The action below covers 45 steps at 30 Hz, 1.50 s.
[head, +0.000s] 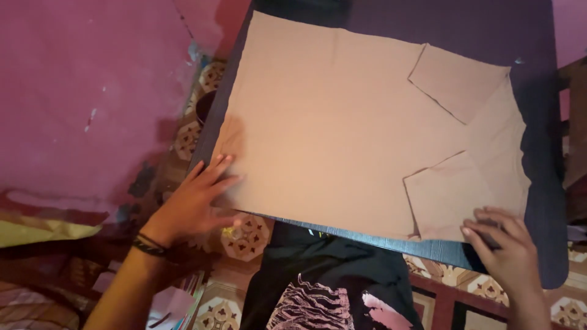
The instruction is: The person folds a beige t-shirt on a dark table. They smooth the shirt, fold the sleeves inward, fold the bottom up, and then fold the shirt in half to create a compact rectangle.
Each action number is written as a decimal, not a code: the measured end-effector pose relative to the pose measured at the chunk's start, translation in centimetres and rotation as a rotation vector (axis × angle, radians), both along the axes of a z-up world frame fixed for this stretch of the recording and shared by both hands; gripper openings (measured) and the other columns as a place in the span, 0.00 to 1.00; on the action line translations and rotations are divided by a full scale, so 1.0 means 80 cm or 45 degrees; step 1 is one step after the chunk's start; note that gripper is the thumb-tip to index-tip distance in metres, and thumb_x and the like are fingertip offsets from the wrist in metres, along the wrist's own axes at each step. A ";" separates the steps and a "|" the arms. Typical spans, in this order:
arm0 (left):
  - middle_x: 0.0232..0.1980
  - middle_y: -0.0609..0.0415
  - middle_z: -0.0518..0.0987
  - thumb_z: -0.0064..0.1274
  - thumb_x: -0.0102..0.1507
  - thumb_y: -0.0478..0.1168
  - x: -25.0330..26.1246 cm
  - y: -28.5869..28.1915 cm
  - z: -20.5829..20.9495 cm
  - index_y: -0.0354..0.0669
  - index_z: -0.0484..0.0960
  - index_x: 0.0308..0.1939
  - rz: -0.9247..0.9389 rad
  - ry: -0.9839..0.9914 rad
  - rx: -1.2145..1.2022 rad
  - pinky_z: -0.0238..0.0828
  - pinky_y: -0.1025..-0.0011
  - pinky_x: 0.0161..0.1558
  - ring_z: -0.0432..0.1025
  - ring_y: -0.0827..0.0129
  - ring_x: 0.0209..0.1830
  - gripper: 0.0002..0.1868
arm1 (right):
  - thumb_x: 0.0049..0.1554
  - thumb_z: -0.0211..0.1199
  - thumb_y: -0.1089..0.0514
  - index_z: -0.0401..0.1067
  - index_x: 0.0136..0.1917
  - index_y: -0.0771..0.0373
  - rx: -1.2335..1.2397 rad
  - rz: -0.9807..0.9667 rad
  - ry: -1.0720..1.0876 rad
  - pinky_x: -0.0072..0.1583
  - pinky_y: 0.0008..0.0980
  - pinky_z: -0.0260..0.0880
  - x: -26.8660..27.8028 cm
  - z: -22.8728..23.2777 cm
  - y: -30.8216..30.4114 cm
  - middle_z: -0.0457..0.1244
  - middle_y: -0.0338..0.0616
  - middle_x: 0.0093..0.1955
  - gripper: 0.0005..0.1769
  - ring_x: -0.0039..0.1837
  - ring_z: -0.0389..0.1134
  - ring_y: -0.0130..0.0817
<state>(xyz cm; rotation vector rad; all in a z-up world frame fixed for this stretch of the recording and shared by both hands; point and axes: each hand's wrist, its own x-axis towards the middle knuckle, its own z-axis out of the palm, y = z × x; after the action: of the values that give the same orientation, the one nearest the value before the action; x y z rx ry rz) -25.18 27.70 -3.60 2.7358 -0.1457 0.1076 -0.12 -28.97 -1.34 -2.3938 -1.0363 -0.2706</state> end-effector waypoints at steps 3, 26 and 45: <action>0.79 0.47 0.63 0.61 0.60 0.56 -0.015 0.004 0.010 0.50 0.77 0.57 0.026 0.028 0.011 0.52 0.50 0.71 0.54 0.55 0.81 0.26 | 0.58 0.67 0.63 0.81 0.51 0.60 -0.024 0.036 0.056 0.72 0.37 0.66 -0.005 0.002 -0.018 0.69 0.43 0.58 0.08 0.66 0.70 0.40; 0.61 0.49 0.81 0.55 0.63 0.39 0.010 0.044 0.043 0.44 0.83 0.35 0.081 -0.137 -0.543 0.60 0.51 0.72 0.65 0.52 0.75 0.04 | 0.60 0.63 0.56 0.77 0.52 0.57 -0.330 -0.093 0.293 0.63 0.38 0.68 0.037 0.019 -0.049 0.72 0.43 0.55 0.08 0.59 0.74 0.40; 0.42 0.68 0.72 0.50 0.70 0.46 0.197 0.102 -0.053 0.54 0.75 0.38 0.810 -0.051 -1.252 0.54 0.81 0.52 0.64 0.80 0.46 0.06 | 0.56 0.66 0.50 0.80 0.57 0.61 -0.199 -0.085 0.574 0.71 0.31 0.61 0.184 0.023 0.043 0.71 0.42 0.63 0.19 0.68 0.68 0.31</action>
<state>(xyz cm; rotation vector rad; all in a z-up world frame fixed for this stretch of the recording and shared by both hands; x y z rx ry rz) -9.41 35.87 -7.83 1.7049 0.6113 0.3105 14.59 -25.56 0.47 -2.4652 -0.7895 0.3279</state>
